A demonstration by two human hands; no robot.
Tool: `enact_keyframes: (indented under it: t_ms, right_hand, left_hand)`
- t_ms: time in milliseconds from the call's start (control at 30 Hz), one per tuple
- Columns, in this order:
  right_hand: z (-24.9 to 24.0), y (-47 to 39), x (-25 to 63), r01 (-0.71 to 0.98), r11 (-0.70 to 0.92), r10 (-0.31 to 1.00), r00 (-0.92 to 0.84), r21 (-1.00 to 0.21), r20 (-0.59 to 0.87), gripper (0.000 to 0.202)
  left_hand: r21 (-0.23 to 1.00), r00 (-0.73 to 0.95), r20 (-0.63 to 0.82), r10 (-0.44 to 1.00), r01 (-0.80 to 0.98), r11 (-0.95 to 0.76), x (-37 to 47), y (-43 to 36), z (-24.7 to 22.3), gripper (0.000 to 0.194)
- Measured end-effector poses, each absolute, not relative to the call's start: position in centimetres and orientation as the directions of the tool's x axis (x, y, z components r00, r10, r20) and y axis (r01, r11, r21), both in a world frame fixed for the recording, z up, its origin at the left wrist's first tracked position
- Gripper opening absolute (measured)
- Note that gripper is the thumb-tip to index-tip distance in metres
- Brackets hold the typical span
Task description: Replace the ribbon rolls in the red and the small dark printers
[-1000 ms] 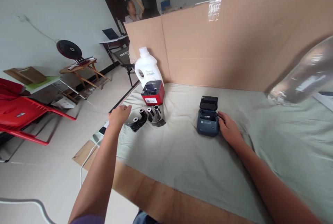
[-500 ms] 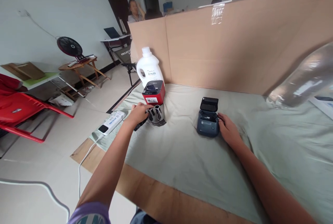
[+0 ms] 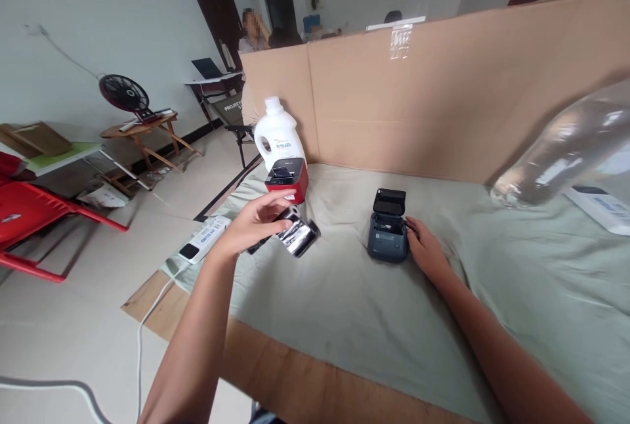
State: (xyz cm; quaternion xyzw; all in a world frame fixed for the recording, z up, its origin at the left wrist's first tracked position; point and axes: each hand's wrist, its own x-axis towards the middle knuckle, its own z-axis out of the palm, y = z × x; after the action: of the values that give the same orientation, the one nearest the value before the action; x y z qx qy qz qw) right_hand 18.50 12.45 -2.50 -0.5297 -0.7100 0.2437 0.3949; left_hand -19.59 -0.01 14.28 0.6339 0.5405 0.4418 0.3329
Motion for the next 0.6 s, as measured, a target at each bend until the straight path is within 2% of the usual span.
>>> enact_keyframes:
  t_ms: [33, 167, 233, 367, 467, 600]
  right_hand:
    - [-1.9, 12.2, 18.3, 0.561, 0.317, 0.945, -0.115, -0.765, 0.308, 0.043]
    - [3.3, 10.0, 16.6, 0.546, 0.358, 0.927, -0.110, -0.757, 0.360, 0.039]
    - [6.8, 8.6, 15.2, 0.462, 0.408, 0.913, -0.207, -0.788, 0.352, 0.033]
    - [12.4, 7.8, 12.8, 0.406, 0.392, 0.870, -0.454, -0.825, 0.190, 0.027]
    - [13.8, 9.1, 12.6, 0.453, 0.401, 0.847, -0.515, -0.796, 0.134, 0.020]
    - [12.3, 11.9, 14.0, 0.525, 0.397, 0.833, -0.550, -0.753, 0.055, 0.015]
  left_hand:
    - [0.908, 0.036, 0.213, 0.976, 0.362, -0.212, -18.7, 0.4, 14.1, 0.060]
    - [0.936, 0.121, 0.206, 0.971, 0.264, -0.232, -14.3, 2.8, 12.8, 0.041]
    - [0.956, 0.150, 0.185, 0.971, 0.204, -0.213, -11.8, 4.2, 11.7, 0.040]
    - [0.963, 0.182, 0.230, 0.956, 0.098, -0.250, -7.4, 6.6, 9.4, 0.036]
    - [0.962, 0.109, 0.264, 0.958, 0.047, -0.270, -5.1, 8.2, 7.6, 0.033]
    - [0.983, -0.106, 0.123, 0.987, -0.125, -0.136, -2.6, 9.1, 4.7, 0.050]
